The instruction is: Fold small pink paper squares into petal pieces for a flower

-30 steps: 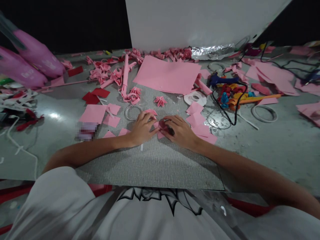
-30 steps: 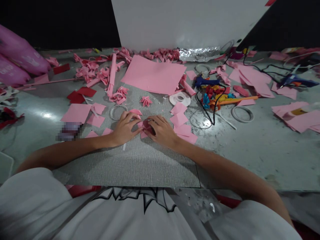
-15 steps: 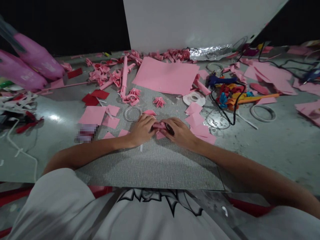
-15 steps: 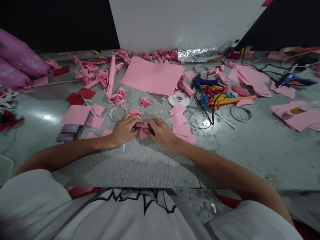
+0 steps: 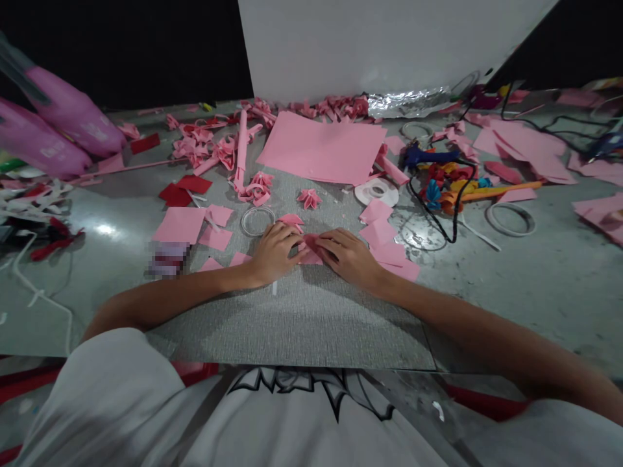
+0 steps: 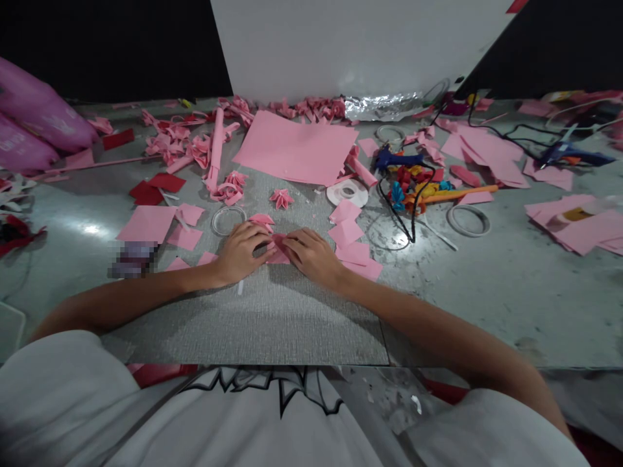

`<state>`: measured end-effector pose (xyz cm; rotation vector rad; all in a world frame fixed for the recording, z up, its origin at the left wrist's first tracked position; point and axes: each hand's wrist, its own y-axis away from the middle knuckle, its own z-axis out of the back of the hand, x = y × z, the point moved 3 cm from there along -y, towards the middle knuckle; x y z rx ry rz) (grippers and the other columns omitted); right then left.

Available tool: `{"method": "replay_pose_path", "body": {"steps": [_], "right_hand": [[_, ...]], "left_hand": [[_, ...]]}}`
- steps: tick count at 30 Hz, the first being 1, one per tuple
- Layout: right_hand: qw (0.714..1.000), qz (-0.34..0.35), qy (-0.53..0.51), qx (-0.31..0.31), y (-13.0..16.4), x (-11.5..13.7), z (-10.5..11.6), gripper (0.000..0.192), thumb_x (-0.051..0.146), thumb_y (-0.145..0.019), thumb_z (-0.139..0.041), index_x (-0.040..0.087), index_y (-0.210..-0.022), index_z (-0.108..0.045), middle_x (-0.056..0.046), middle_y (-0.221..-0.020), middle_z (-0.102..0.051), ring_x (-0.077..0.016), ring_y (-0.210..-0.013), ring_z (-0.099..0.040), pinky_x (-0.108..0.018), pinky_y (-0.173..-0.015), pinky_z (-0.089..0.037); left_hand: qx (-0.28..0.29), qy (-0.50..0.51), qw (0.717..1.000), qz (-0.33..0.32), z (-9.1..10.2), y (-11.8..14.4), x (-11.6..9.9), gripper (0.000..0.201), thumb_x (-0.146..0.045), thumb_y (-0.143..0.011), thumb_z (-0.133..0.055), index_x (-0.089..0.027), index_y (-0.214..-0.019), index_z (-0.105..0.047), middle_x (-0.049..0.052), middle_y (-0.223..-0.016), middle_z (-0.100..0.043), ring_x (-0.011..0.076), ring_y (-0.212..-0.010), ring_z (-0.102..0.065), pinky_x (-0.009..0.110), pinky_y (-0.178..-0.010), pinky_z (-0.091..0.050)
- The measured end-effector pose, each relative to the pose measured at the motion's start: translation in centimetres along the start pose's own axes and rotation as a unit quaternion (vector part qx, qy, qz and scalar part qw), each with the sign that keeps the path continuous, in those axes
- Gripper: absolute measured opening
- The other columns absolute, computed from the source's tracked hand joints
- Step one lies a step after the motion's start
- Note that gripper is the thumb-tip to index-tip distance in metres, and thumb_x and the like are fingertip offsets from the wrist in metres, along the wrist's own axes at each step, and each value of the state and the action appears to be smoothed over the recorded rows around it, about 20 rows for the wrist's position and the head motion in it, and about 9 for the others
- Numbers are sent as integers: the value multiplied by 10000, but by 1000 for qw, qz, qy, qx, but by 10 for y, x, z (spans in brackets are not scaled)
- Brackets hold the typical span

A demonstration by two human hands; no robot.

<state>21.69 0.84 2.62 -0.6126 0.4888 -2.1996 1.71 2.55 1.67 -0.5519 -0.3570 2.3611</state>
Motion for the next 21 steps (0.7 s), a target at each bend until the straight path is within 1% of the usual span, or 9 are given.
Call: {"method": "replay_pose_path", "body": {"steps": [3, 5, 8, 10, 13, 15, 18, 21], "right_hand": [[1000, -2, 17, -1, 3, 1, 1, 316, 236, -1112, -452, 199, -1308, -698, -116, -1014, -789, -248, -920, -728, -414, -845, -635], [1000, -19, 19, -5, 5, -2, 0, 304, 249, -1108, -479, 190, -1325, -685, -106, -955, -785, -244, -871, -722, -397, -817, -630], [998, -56, 17, -4, 8, -8, -3, 227, 270, -1089, -540, 203, -1190, -732, -94, -900, -779, -239, -814, -716, -376, -757, -614], [998, -65, 17, 5, 9, -10, -3, 202, 266, -1080, -557, 215, -1103, -751, -88, -908, -784, -236, -820, -721, -371, -754, -607], [998, -59, 21, 14, 7, -10, -2, 237, 250, -1090, -527, 221, -1105, -762, -92, -951, -794, -239, -872, -726, -379, -794, -605], [998, -48, 24, 16, 6, -8, -1, 264, 245, -1097, -505, 215, -1120, -766, -100, -970, -793, -240, -894, -723, -378, -804, -605], [999, -33, 29, 25, 5, -7, -1, 279, 225, -1096, -495, 214, -1122, -773, -101, -975, -786, -237, -900, -718, -371, -806, -608], [998, -29, 49, 41, 5, -6, -2, 298, 183, -1086, -485, 225, -1120, -779, -101, -989, -776, -233, -900, -708, -370, -816, -606]], "left_hand": [[-9, 0, 999, -41, 0, 1, -1, 145, -290, -1016, -651, -209, -1062, -763, 74, -1074, -755, 248, -1068, -677, 428, -1010, -563], [-13, 4, 998, -60, 0, 2, -1, 166, -276, -1022, -640, -207, -1129, -746, 77, -1096, -760, 250, -1076, -690, 439, -1025, -564], [-16, 14, 997, -68, 0, 3, -1, 240, -284, -1043, -609, -209, -1254, -696, 81, -1131, -766, 253, -1092, -704, 460, -1034, -568], [-18, 23, 997, -73, -1, 4, -1, 256, -303, -1058, -591, -197, -1273, -681, 89, -1137, -769, 254, -1098, -708, 461, -1032, -572], [-15, 33, 996, -80, -2, 4, -1, 252, -324, -1067, -583, -191, -1252, -691, 98, -1146, -771, 253, -1109, -710, 458, -1037, -570], [-8, 34, 997, -76, -2, 3, 0, 265, -330, -1071, -578, -198, -1274, -688, 98, -1162, -770, 253, -1124, -711, 463, -1043, -568], [4, 38, 997, -70, -2, 2, 1, 300, -340, -1084, -553, -206, -1327, -668, 97, -1172, -769, 254, -1137, -708, 468, -1032, -575], [13, 37, 997, -65, -3, 3, 1, 302, -362, -1085, -555, -223, -1329, -668, 88, -1169, -766, 255, -1130, -702, 471, -1027, -576]]}}
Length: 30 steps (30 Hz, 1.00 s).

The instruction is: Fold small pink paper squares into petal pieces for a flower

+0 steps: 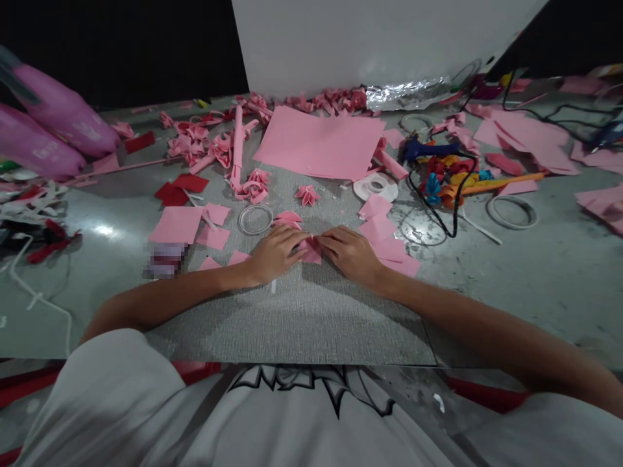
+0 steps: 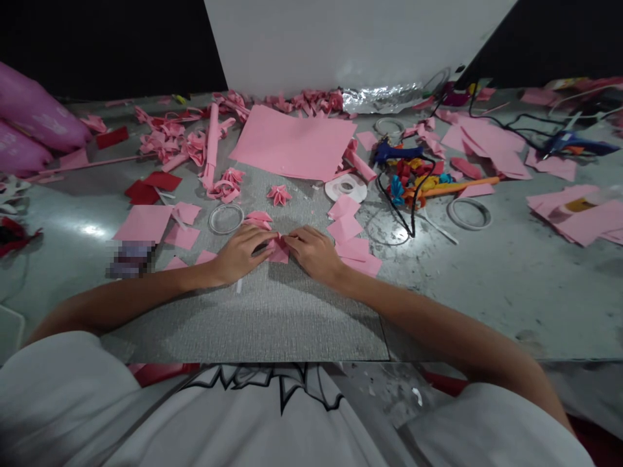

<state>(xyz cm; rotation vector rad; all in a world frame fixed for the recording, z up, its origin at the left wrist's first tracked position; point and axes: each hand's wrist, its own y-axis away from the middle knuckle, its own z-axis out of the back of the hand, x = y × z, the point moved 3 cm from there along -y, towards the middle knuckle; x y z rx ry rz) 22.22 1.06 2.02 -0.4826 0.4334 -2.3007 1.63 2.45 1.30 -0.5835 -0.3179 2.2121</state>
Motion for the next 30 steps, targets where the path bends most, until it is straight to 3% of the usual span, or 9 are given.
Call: {"method": "replay_pose_path", "body": {"steps": [7, 17, 30], "right_hand": [[1000, 3, 21, -11, -2, 3, 3, 294, 169, -1081, -487, 189, -1145, -773, -128, -1002, -757, -246, -920, -698, -363, -802, -596], [999, 45, 3, 0, 2, 2, -5, 312, 126, -1064, -487, 175, -1207, -759, -130, -1138, -805, -254, -971, -733, -409, -861, -631], [998, 25, -59, -12, -3, 1, -3, 301, 136, -1054, -492, 188, -1142, -774, -128, -1120, -816, -263, -987, -749, -440, -869, -648]], "left_hand": [[-41, -68, 994, 70, 2, 3, 2, 354, -483, -999, -692, -207, -1220, -717, 100, -1150, -739, 284, -1140, -677, 458, -1033, -574], [-20, -20, 999, -34, 0, 0, -2, 265, -331, -1096, -531, -206, -1225, -725, 84, -1152, -785, 241, -1125, -701, 463, -1023, -587], [8, 8, 1000, -6, -4, -1, 0, 298, -313, -1089, -537, -207, -1299, -720, 99, -1252, -786, 245, -1208, -708, 487, -1058, -595]]}}
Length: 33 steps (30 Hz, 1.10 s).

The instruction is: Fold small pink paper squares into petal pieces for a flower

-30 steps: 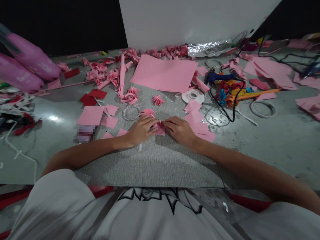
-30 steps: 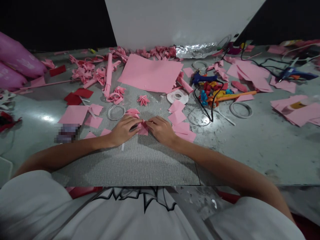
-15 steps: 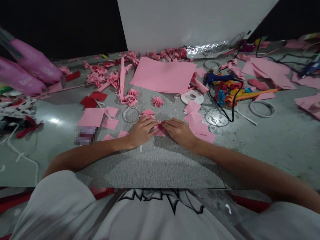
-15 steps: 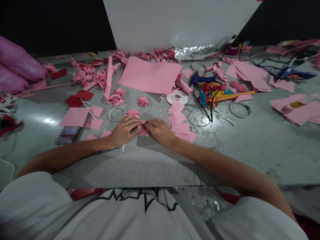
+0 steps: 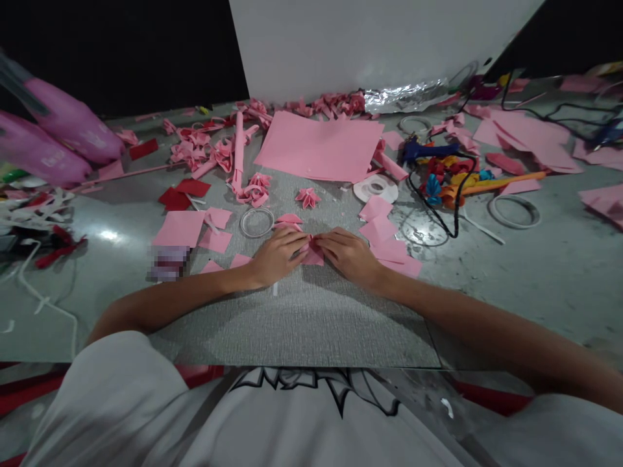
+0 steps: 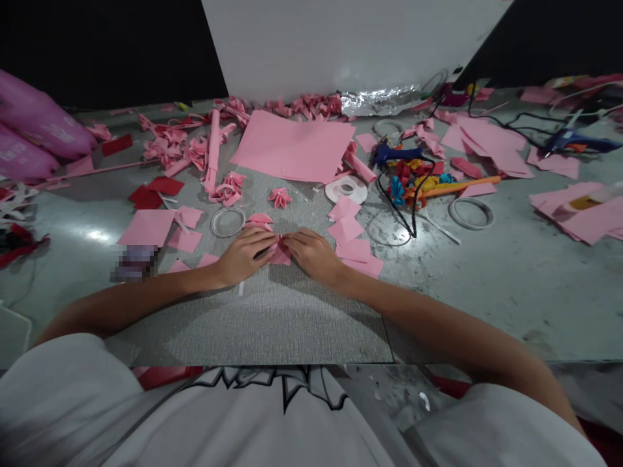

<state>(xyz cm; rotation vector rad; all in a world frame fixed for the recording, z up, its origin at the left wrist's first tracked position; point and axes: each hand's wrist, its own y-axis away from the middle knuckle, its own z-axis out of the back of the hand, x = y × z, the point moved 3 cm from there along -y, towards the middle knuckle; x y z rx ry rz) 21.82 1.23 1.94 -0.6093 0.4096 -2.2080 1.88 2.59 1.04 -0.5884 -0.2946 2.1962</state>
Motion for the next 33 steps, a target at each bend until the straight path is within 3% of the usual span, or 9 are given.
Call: {"method": "replay_pose_path", "body": {"steps": [11, 18, 33], "right_hand": [[1000, -8, -26, 9, -1, 1, 3, 330, 177, -1087, -455, 209, -1147, -778, -120, -1127, -814, -258, -1014, -758, -458, -881, -661], [1000, -2, -24, 16, -1, 1, 3, 347, 181, -1095, -438, 193, -1161, -778, -127, -1160, -803, -257, -1030, -743, -450, -893, -654], [999, 28, -6, 23, -3, 4, 7, 340, 185, -1094, -442, 174, -1176, -771, -149, -1163, -788, -275, -1039, -730, -451, -900, -642]], "left_hand": [[14, -12, 1000, -18, 2, -1, -6, 264, -269, -1089, -532, -220, -1115, -790, 81, -1229, -799, 231, -1172, -709, 461, -1021, -614], [-4, -20, 1000, -19, 3, 0, -6, 288, -293, -1089, -534, -176, -1255, -738, 107, -1213, -791, 243, -1174, -695, 463, -1029, -595], [21, -8, 1000, -6, 6, -3, -9, 241, -221, -1050, -543, -224, -1094, -780, 82, -1211, -777, 255, -1177, -671, 493, -1046, -580]]}}
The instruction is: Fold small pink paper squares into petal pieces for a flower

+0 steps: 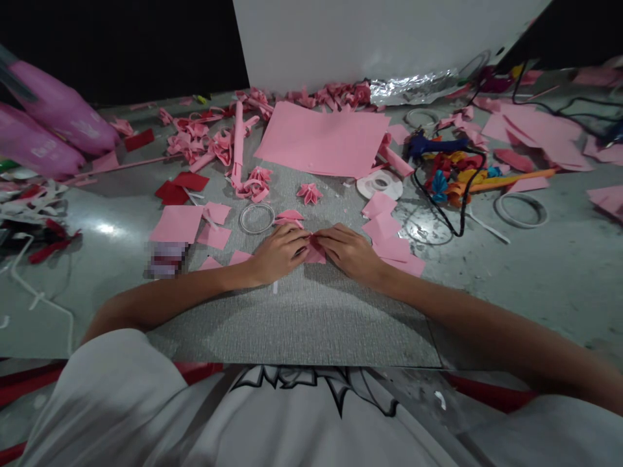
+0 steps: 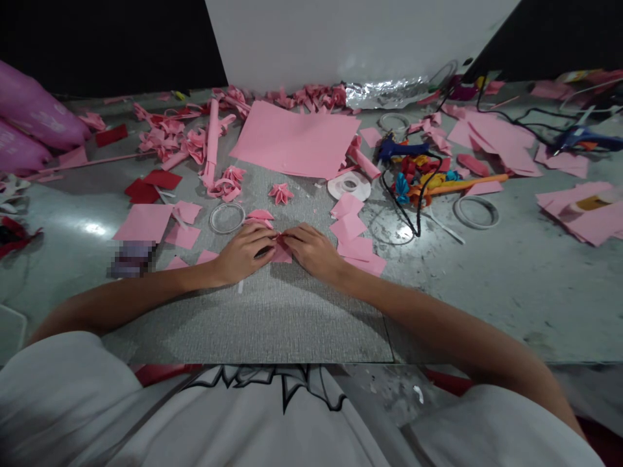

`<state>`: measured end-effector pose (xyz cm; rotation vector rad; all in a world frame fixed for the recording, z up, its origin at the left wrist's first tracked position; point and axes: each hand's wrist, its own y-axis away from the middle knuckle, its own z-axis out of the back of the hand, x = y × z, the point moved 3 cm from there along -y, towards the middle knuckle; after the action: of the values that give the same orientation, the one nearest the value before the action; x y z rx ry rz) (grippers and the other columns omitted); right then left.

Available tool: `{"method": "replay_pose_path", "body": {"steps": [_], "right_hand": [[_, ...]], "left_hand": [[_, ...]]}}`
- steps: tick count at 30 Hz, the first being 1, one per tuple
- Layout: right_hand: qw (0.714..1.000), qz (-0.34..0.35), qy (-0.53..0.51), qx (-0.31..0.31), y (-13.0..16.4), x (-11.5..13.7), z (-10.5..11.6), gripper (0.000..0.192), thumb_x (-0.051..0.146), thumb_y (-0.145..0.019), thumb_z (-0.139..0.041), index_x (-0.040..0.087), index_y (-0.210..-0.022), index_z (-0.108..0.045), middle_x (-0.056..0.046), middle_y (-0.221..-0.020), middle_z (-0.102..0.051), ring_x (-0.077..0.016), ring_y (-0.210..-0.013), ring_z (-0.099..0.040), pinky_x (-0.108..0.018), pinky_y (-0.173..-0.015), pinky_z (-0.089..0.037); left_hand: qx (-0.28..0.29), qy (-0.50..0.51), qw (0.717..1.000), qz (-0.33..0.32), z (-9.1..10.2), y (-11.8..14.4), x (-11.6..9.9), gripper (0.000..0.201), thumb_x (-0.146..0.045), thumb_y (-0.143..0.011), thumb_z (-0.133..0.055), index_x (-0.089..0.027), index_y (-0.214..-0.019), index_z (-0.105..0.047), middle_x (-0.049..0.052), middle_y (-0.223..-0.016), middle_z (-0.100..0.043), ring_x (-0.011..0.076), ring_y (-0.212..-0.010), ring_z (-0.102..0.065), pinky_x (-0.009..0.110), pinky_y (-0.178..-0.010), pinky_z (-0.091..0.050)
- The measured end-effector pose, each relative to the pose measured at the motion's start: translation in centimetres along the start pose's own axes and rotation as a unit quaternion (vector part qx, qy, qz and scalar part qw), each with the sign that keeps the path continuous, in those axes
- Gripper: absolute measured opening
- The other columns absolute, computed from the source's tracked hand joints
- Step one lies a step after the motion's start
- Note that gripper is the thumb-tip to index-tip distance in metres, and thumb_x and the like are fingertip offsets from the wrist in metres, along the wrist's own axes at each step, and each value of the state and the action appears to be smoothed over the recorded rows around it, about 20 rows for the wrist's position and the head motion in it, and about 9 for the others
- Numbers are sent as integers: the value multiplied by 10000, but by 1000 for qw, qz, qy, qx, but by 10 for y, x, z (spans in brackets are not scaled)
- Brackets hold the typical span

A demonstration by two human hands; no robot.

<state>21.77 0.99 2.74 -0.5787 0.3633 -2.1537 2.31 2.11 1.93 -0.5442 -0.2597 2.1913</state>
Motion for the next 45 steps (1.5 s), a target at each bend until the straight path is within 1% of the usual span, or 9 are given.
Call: {"method": "replay_pose_path", "body": {"steps": [3, 10, 14, 20, 25, 31, 36, 40, 45], "right_hand": [[1000, -18, -5, -11, 0, 0, 0, 329, 173, -1088, -446, 186, -1176, -763, -142, -1143, -783, -275, -1022, -721, -453, -890, -633], [998, -62, -5, -20, 2, -3, -2, 292, 224, -1088, -480, 209, -1117, -771, -137, -1072, -784, -278, -977, -710, -457, -859, -623], [998, -63, -10, -21, 2, -4, -2, 323, 218, -1090, -464, 225, -1149, -782, -125, -1083, -790, -273, -972, -723, -477, -865, -640], [999, -30, -36, -21, 0, -6, -4, 331, 223, -1099, -457, 219, -1125, -787, -124, -1112, -789, -264, -994, -736, -472, -858, -666], [999, -28, -31, -10, -1, -6, -4, 314, 203, -1090, -477, 227, -1091, -790, -125, -1130, -781, -263, -1021, -731, -471, -869, -668], [1000, -5, -2, 12, -3, -3, -1, 328, 182, -1090, -459, 208, -1099, -786, -130, -1155, -779, -268, -1025, -723, -467, -890, -656], [996, 45, 71, 21, -3, 2, 1, 317, 165, -1101, -436, 161, -1187, -742, -144, -1140, -786, -258, -1000, -720, -406, -854, -634], [987, 83, 137, 31, 0, 11, 4, 326, 86, -1088, -405, 130, -1239, -690, -148, -1071, -798, -249, -983, -705, -350, -798, -598], [985, 53, 161, 17, 5, 15, 4, 278, 60, -1069, -453, 144, -1154, -705, -89, -809, -768, -225, -823, -682, -315, -712, -536]], "left_hand": [[-10, 1, 1000, 3, 1, 0, 0, 222, -234, -1050, -545, -208, -1082, -764, 93, -1205, -780, 258, -1170, -677, 486, -1045, -578], [-16, 21, 999, 40, 0, 3, 4, 316, -283, -1033, -587, -219, -1330, -670, 98, -1194, -771, 271, -1180, -692, 491, -1041, -579], [-22, 17, 999, 27, -1, 2, 4, 258, -272, -1051, -559, -223, -1245, -721, 89, -1197, -778, 260, -1170, -696, 501, -1056, -577], [-23, 19, 999, -19, 0, 0, 0, 246, -242, -1066, -539, -173, -1167, -752, 112, -1188, -781, 248, -1164, -687, 464, -1026, -596], [-10, 1, 1000, -12, 2, 0, -1, 227, -230, -1051, -556, -210, -1098, -777, 89, -1193, -777, 255, -1173, -669, 483, -1043, -580], [11, -16, 1000, -5, -1, 0, -1, 249, -211, -1046, -539, -223, -1141, -768, 87, -1268, -756, 267, -1229, -641, 500, -1072, -564], [23, -39, 999, -15, -3, 1, -1, 279, -182, -1042, -524, -195, -1242, -718, 105, -1288, -751, 269, -1235, -650, 486, -1059, -565], [32, -61, 997, -25, -2, 2, -1, 297, -159, -1006, -587, -158, -1284, -691, 124, -1288, -753, 274, -1219, -661, 461, -1035, -568], [18, -81, 996, -43, 1, 2, -3, 248, -194, -1044, -565, -130, -1229, -717, 139, -1260, -771, 270, -1175, -680, 439, -990, -579]]}}
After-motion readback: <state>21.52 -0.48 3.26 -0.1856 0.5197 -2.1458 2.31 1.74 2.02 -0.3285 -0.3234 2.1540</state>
